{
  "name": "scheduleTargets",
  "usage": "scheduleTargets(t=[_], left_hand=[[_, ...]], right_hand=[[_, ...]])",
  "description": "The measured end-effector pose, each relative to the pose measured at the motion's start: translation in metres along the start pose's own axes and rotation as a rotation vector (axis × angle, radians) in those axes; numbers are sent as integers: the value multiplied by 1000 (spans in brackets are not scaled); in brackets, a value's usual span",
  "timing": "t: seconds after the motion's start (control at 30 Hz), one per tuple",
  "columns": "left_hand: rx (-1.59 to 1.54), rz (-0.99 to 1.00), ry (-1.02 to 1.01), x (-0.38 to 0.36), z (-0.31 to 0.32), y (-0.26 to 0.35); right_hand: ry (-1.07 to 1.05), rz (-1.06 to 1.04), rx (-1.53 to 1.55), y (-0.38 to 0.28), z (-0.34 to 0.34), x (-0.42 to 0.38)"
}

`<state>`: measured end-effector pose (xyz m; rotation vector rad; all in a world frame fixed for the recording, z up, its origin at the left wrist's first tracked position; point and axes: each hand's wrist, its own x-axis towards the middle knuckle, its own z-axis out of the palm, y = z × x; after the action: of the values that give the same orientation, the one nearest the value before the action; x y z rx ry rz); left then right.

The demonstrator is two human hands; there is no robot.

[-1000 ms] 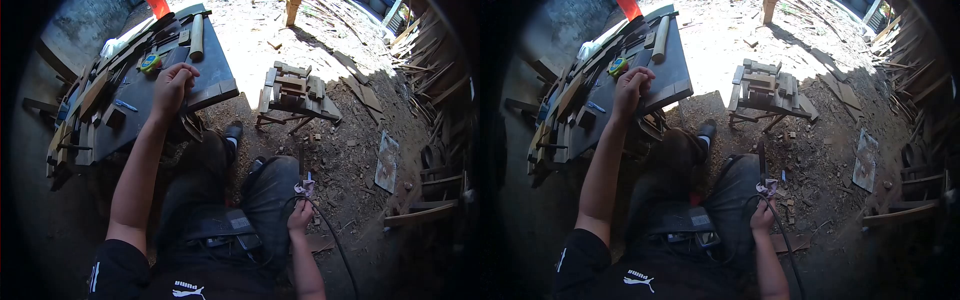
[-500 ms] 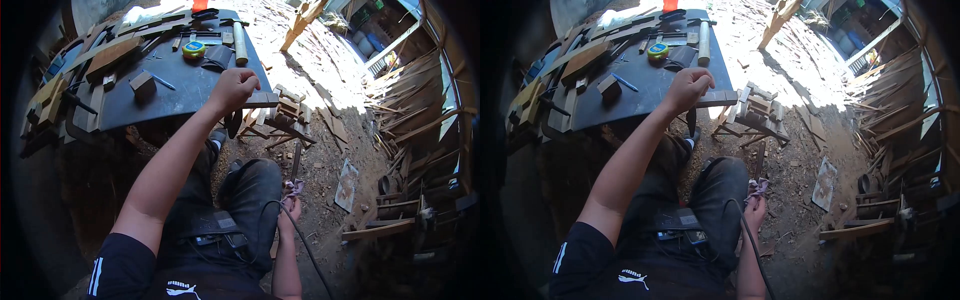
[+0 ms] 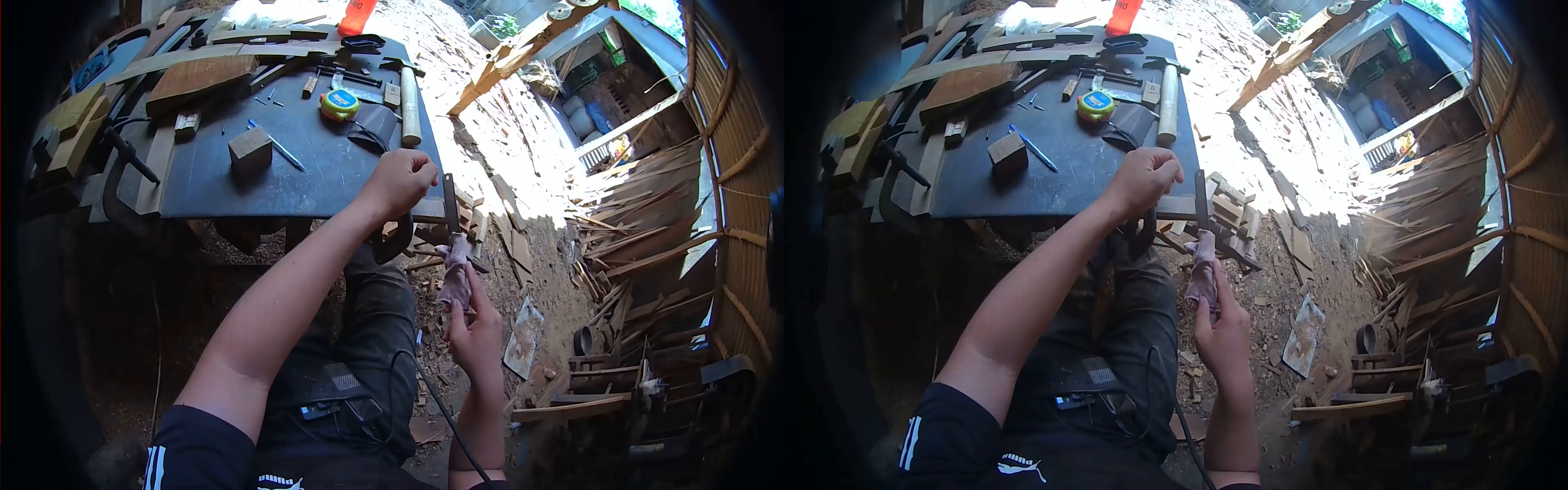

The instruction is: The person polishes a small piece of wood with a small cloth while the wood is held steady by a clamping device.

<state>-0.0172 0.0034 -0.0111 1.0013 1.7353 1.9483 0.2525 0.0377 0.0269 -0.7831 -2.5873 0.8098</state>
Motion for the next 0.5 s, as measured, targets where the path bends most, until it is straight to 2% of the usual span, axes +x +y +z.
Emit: scheduleTargets(t=[0.1, 0.13, 0.2, 0.37, 0.43, 0.47, 0.5], left_hand=[[-31, -103, 7, 10, -3, -3], [-72, -161, 0, 12, -3, -4], [-185, -270, -33, 12, -3, -6], [260, -152, -46, 22, 6, -6], [470, -72, -108, 21, 18, -8], [496, -94, -125, 19, 17, 3], [454, -99, -118, 16, 17, 2]], right_hand=[[105, -203, -164, 13, 15, 9], [53, -127, -148, 9, 12, 5], [25, -103, -178, 4, 12, -7], [-10, -122, -278, -4, 12, 6], [41, -187, -212, 5, 32, 49], [67, -218, -188, 9, 37, 60], [40, -162, -190, 8, 34, 54]])
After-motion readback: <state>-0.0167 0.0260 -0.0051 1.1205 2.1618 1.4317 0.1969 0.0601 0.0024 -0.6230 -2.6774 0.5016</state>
